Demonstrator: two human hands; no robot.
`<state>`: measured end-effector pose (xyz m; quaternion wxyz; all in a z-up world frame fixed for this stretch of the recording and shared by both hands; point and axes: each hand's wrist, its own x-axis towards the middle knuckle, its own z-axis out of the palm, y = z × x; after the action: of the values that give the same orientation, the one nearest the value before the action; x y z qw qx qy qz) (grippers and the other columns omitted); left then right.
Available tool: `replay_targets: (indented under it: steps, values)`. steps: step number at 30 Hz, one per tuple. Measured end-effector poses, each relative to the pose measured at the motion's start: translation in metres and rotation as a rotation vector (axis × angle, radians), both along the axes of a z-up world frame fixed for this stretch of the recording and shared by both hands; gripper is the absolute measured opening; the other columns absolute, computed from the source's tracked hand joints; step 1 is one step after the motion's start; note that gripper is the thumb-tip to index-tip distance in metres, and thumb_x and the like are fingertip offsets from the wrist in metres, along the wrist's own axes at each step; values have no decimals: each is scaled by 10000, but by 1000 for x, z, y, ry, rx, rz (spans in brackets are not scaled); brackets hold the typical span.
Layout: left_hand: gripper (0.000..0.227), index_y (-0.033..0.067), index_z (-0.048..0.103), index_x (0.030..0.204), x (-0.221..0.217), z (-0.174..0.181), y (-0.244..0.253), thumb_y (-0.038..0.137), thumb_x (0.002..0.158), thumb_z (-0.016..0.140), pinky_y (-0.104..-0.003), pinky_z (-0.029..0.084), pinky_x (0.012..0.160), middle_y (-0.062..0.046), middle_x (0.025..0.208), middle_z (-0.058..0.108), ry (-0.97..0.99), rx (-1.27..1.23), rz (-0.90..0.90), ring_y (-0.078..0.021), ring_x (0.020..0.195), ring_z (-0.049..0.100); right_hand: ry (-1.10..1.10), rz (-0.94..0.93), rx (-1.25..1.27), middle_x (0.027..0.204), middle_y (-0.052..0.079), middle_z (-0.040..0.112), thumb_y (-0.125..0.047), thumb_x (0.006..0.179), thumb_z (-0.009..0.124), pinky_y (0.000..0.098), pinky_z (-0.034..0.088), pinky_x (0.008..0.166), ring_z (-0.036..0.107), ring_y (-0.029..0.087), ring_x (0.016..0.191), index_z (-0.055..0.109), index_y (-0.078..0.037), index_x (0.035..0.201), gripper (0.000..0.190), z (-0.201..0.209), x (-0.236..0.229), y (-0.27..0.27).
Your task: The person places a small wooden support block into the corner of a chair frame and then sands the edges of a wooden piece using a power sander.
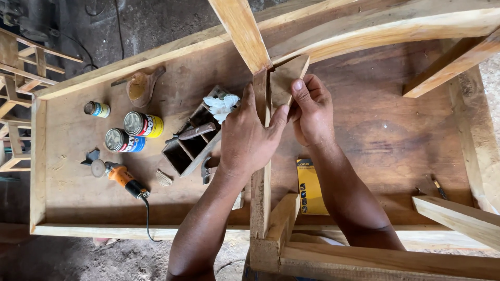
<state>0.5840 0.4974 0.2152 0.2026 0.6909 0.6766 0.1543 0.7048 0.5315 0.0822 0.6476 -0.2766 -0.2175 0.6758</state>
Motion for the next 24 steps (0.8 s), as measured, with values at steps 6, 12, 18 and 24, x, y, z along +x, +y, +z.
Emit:
replay_targets:
  steps: [6,12,18,24]
  values:
    - [851,-149,413,1404,-5,-12,0,473,917,728,-420,647,698,-326,1050,698,72,227,-90,-394,851,769,86,-36,14,937,67,655,-259,1033,683,257,558,703,610,118,797,580,-31,1062,252,-8,-11,2]
    - [712,-122,504,1270,2,0,3,476,926,678,-402,635,597,-222,761,737,37,-56,14,-333,669,766,122,5,52,1025,93,672,-251,1068,710,281,573,736,636,138,855,570,-10,1134,287,-11,-7,4]
    - [589,-78,577,1014,9,9,17,495,925,685,-385,629,518,-189,723,703,158,-86,5,-297,583,745,109,139,89,1272,195,696,-307,988,715,341,643,824,729,225,1016,560,18,1332,498,-5,3,7]
    - [593,-49,610,957,13,10,17,542,934,661,-449,623,608,-211,725,708,243,-69,46,-361,680,751,112,203,28,1200,162,714,-280,1041,681,334,612,824,707,203,966,606,35,1327,432,-15,10,13]
